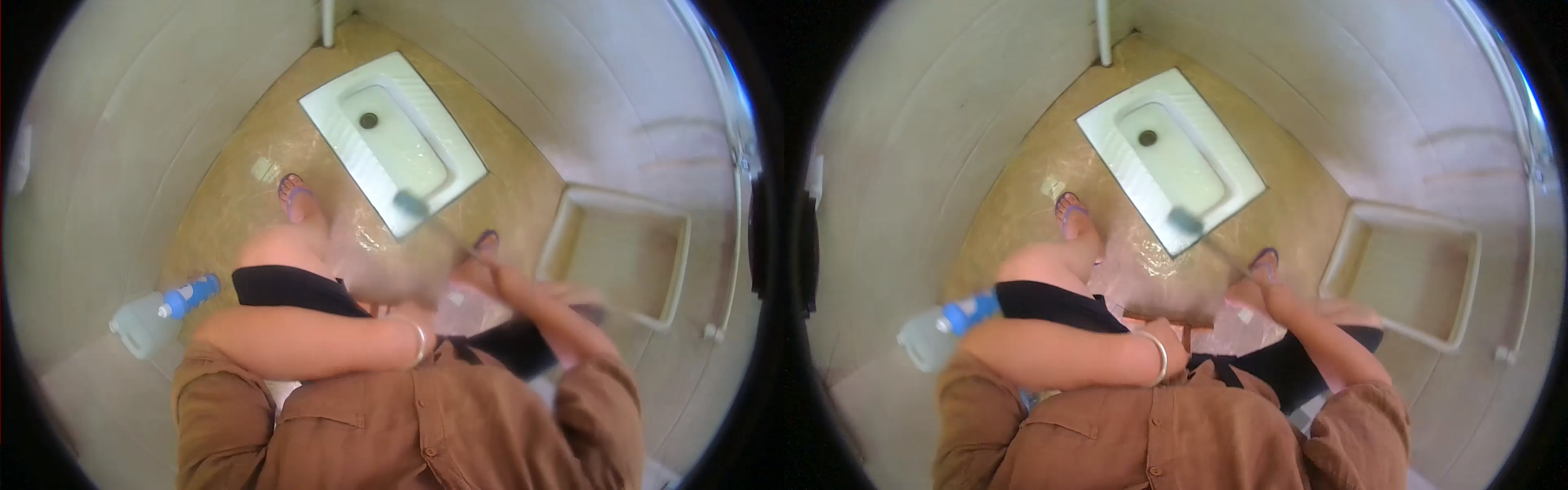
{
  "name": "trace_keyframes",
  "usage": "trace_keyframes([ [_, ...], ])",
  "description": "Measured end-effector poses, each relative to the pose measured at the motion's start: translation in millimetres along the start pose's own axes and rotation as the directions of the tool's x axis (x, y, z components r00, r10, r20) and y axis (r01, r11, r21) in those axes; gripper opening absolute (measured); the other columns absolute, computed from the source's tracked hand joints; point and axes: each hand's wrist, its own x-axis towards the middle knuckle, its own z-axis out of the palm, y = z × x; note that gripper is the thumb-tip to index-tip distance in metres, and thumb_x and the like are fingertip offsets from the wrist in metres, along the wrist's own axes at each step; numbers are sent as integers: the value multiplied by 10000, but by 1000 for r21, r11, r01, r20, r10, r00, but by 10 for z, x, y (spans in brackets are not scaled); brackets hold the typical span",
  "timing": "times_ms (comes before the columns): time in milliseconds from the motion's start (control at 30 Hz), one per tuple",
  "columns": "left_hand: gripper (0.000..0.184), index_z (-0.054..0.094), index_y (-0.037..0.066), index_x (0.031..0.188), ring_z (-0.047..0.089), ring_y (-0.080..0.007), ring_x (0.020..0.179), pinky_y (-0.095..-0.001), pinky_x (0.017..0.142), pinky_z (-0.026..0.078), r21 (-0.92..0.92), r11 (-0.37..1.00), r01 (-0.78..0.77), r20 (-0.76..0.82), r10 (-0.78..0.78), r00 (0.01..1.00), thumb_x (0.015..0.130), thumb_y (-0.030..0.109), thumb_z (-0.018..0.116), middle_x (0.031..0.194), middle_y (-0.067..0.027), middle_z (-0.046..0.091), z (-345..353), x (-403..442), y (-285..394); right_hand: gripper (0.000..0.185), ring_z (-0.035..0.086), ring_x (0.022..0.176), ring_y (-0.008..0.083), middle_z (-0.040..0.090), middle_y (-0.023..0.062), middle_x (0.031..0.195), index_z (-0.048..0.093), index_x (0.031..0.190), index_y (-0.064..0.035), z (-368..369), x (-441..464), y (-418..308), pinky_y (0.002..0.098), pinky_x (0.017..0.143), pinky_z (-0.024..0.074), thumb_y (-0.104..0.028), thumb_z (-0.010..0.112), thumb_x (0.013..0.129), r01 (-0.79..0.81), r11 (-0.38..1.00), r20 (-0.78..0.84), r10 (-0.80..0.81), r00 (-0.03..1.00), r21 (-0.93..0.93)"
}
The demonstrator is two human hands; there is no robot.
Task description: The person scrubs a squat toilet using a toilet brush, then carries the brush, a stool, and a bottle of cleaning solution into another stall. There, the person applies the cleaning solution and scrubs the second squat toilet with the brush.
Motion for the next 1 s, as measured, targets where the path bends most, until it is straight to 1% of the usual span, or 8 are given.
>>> trace_keyframes([
  [100, 217, 676, 68, 899, 620, -277, 901, -379, 737, 485, 148, 989, 0, 103, -15, 995, 715, 168, 617, 929, -121, 652, 209, 262, -67, 417, 537, 1014, 336, 550, 218, 1106, 438, 1267, -101, 369, -46, -306, 402, 827, 423, -68, 393, 854, -70, 996, -33, 72, 997, 58],
  [200, 219, 670, 61, 910, 617, -291, 907, -381, 744, 488, 217, 970, 110, 33, -120, 992, 722, 155, 607, 953, -132, 644, 460, 565, -363, 380, 579, 864, 376, 582, 271, 904, 497, 1184, -115, 1060, -268, -458, 457, 734, 449, -93, 435, 809, 482, 852, -514, -326, 793, 204],
  [300, 209, 653, 67, 930, 613, -290, 910, -379, 754, 483, 229, 956, 186, -92, -169, 981, 758, 147, 564, 961, -145, 638, 407, 543, -412, 322, 575, 880, 379, 575, 270, 946, 531, 1119, -99, 623, -555, -553, 451, 747, 448, -101, 450, 808, 397, 914, -287, -361, 887, 78],
  [333, 275, 639, 78, 980, 601, -282, 941, -382, 783, 468, 242, 948, 205, -45, -200, 979, 739, 206, 603, 995, -130, 631, 376, 559, -376, 309, 558, 910, 366, 581, 234, 984, 563, 1081, -22, 690, -373, -469, 414, 792, 431, -19, 469, 786, 484, 835, -479, -323, 816, 262],
  [500, 227, 607, 102, 996, 608, -277, 914, -365, 758, 472, 255, 948, 192, -59, -183, 981, 786, 140, 532, 971, -132, 630, 559, 665, -290, 265, 568, 907, 366, 597, 237, 936, 588, 1021, -1, 539, -140, -211, 429, 818, 420, -43, 457, 794, -24, 974, -394, 114, 912, 227],
  [633, 243, 592, 116, 1025, 605, -260, 927, -366, 759, 460, 96, 955, 281, -137, -267, 954, 792, 149, 531, 990, -114, 626, 309, 390, -30, 259, 572, 912, 359, 592, 258, 938, 593, 1000, 19, 636, -302, -283, 419, 792, 439, -67, 431, 817, 180, 983, -240, -185, 953, -41],
  [800, 254, 573, 130, 1048, 588, -254, 963, -379, 792, 437, 249, 915, 319, -84, -308, 948, 805, 186, 525, 1022, -92, 619, 321, 354, 135, 187, 589, 748, 368, 593, 231, 771, 605, 834, 25, 698, 0, -290, 429, 638, 450, -119, 490, 803, 269, 888, -595, 6, 804, 372],
  [1000, 305, 535, 146, 1106, 581, -258, 975, -396, 757, 454, -35, 958, 285, -256, -285, 924, 832, 273, 488, 1061, -136, 594, 931, 965, -46, 246, 568, 662, 285, 572, 156, 779, 445, 1085, -90, 713, -56, -508, 386, 557, 459, -120, 453, 841, 162, 518, -192, 6, 981, 840],
])
